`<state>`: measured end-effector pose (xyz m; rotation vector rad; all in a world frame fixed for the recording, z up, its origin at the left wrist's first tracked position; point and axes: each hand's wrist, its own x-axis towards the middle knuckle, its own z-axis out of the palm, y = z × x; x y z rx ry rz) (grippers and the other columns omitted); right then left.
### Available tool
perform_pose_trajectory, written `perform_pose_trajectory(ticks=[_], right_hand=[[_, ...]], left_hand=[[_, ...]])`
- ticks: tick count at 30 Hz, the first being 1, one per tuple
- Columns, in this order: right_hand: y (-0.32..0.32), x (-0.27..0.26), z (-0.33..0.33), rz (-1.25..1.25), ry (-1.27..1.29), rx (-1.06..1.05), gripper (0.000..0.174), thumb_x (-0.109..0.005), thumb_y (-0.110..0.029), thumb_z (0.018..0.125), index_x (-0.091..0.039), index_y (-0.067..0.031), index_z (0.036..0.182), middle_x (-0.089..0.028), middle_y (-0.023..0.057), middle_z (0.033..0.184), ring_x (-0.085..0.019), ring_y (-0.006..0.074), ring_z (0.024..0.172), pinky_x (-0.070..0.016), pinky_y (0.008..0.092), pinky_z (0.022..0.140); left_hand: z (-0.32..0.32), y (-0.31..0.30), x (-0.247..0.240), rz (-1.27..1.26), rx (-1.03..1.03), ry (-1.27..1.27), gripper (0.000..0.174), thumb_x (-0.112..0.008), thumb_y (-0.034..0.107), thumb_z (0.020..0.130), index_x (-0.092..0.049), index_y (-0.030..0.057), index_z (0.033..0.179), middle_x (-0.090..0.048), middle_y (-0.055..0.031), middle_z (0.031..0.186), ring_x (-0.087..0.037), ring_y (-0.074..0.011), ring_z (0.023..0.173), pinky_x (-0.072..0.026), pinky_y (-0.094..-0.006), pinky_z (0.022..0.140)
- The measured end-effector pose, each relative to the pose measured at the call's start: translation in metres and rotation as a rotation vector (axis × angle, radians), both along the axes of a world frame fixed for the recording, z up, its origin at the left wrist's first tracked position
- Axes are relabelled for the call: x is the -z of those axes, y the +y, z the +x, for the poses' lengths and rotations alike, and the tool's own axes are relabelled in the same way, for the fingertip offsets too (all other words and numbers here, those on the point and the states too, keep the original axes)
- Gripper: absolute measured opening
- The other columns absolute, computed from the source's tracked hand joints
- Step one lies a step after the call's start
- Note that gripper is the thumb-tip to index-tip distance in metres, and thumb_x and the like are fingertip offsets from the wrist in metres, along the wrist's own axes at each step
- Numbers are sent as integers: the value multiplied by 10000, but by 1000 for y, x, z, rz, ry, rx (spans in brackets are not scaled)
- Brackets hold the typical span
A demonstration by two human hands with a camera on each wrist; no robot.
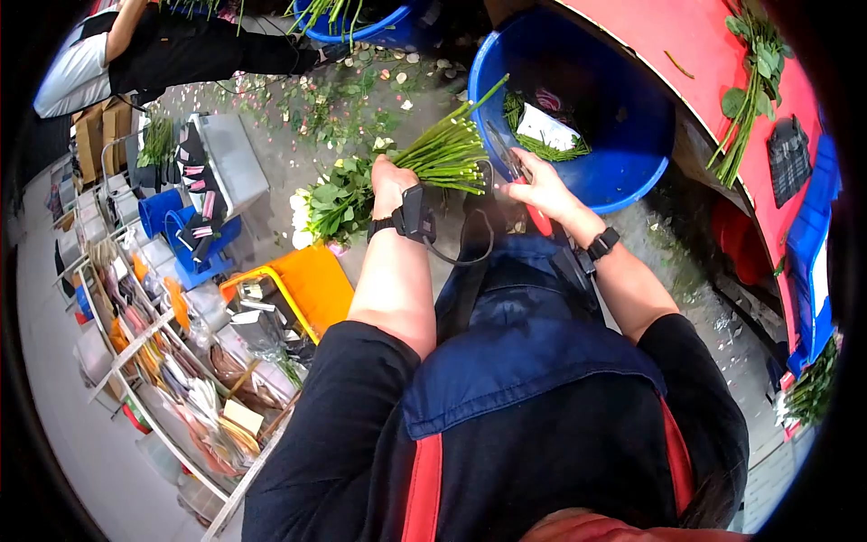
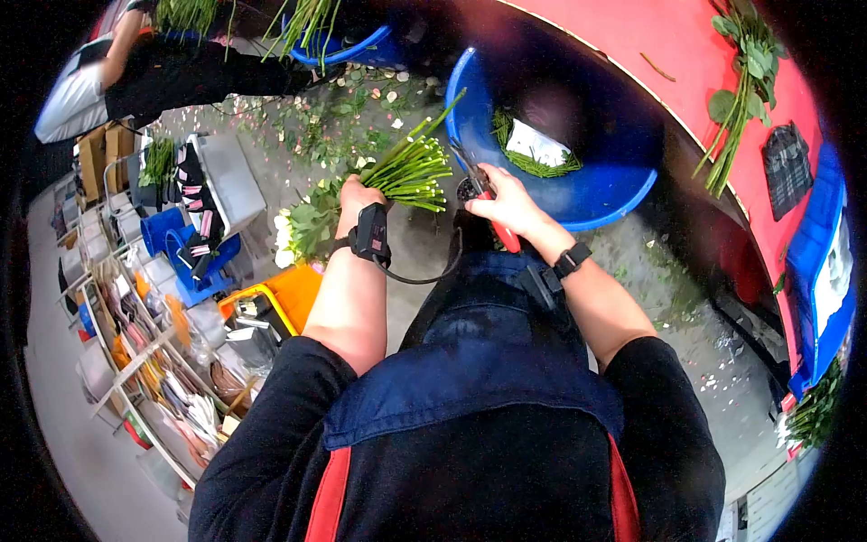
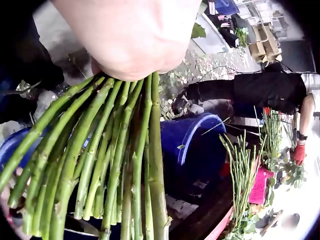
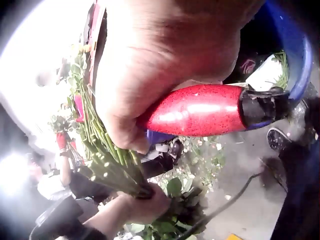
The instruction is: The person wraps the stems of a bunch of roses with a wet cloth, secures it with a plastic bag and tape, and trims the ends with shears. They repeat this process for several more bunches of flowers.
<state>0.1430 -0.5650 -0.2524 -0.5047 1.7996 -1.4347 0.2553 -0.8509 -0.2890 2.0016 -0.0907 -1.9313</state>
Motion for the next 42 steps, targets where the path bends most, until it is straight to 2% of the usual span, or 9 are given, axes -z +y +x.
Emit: perform_pose_trajectory(ticks=[7, 8, 9, 12, 15, 20, 22, 25, 42], right_hand=[[-24, -52, -41, 63, 28, -271, 679, -717, -124, 695, -474, 86, 1294, -585, 181, 1171, -573, 209, 1062, -441, 308, 931], [-22, -57, -42, 78, -10, -278, 643, -710, -109, 700, -496, 87, 1274, -603, 171, 1136, -587, 190, 1025, -460, 302, 899], [-22, -38, -32, -66, -113, -140, 410, -674, -121, 707, -608, 49, 1075, -591, 44, 719, -526, 105, 670, -459, 273, 638], [-18, -32, -18, -41, -250, -33, 357, -670, -134, 731, -623, 38, 1040, -612, 56, 729, -540, 107, 674, -466, 285, 646], [-3, -61, -22, -12, -88, 72, 349, -673, -160, 744, -612, 26, 1033, -633, 116, 774, -591, 160, 716, -481, 316, 678], [85, -172, -112, 310, 390, 503, 480, -713, -69, 729, -529, 37, 1160, -611, 146, 983, -611, 218, 883, -494, 335, 805], [135, -170, -149, 490, 817, 769, 484, -756, -243, 723, -536, 19, 1066, -602, 187, 934, -612, 340, 854, -499, 431, 771], [198, -148, -200, 1028, 746, 837, 608, -785, -331, 677, -517, 76, 1041, -596, 234, 960, -586, 402, 939, -480, 479, 821], [316, -127, -240, 709, 539, 1194, 507, -725, -186, 698, -535, 20, 1121, -639, 235, 1012, -623, 375, 958, -490, 414, 838]], left_hand=[[25, -28, 43, 168, -481, 200, 261, -516, 288, 901, -642, 145, 1080, -640, -71, 1179, -558, -200, 1102, -404, -356, 896], [22, -23, 39, -10, -87, 79, 283, -482, 311, 914, -602, 82, 1029, -634, -131, 1117, -576, -263, 987, -433, -381, 879], [7, -8, 7, -169, 284, -117, 339, -448, 334, 926, -563, 20, 979, -629, -191, 1054, -594, -326, 873, -462, -407, 862], [-27, 23, -48, -218, 5, -222, 304, -592, 281, 875, -594, 13, 1019, -629, -146, 1117, -592, -282, 991, -472, -429, 870], [-20, 27, -104, -214, 241, -109, 282, -464, 354, 913, -568, 92, 916, -564, -52, 790, -508, -197, 649, -439, -410, 578], [-34, 25, -174, -665, 397, 160, 288, -475, 298, 911, -531, 36, 1018, -584, -93, 975, -574, -258, 899, -491, -438, 830], [-63, 56, -222, -810, 333, -42, 227, -557, 260, 865, -553, 35, 895, -585, -78, 870, -583, -236, 798, -513, -419, 739], [-101, 81, -240, -920, 420, 82, 224, -571, 238, 865, -581, 17, 900, -601, -105, 813, -604, -239, 703, -534, -399, 649], [-435, 374, -163, -251, 1366, 1092, 240, -610, 253, 855, -617, 22, 917, -630, -100, 759, -610, -215, 644, -525, -358, 607]])
